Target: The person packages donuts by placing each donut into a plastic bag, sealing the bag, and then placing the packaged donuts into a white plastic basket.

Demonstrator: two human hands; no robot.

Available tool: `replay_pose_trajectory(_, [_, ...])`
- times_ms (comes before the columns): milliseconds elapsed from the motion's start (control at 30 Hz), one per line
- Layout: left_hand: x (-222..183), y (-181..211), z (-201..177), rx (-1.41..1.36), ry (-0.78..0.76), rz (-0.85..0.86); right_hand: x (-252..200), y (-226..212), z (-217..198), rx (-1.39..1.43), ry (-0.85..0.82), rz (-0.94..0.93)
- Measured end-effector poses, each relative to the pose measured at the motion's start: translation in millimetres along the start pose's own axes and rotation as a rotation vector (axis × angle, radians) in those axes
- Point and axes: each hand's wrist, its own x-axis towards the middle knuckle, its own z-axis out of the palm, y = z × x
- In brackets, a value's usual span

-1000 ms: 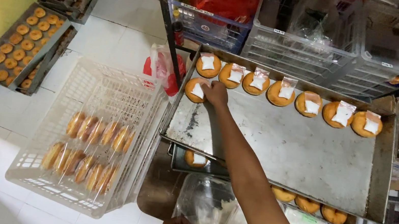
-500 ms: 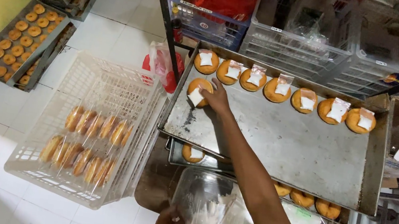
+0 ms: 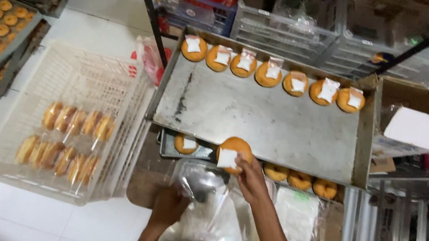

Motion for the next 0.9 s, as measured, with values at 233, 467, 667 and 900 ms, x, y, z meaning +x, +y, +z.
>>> replay_pose_trajectory(233, [4,31,16,0.385,-0.023,0.172,-90,15,-46,-0.048,-0.057,0.007])
replay_pose_trajectory(467, [-19,63,43,0.456,0.139,0.528,-131,19,-45,-0.128,-0.343,0.320])
replay_pose_trajectory(667, [-40,106,42,0.213,0.124,0.611,-125,25,-80,-0.034,-0.337,0.318])
replay_pose_trajectory(900, [-55,118,47,0.206,0.004,0.551,-118,34,-100,0.049,-0.305,0.357])
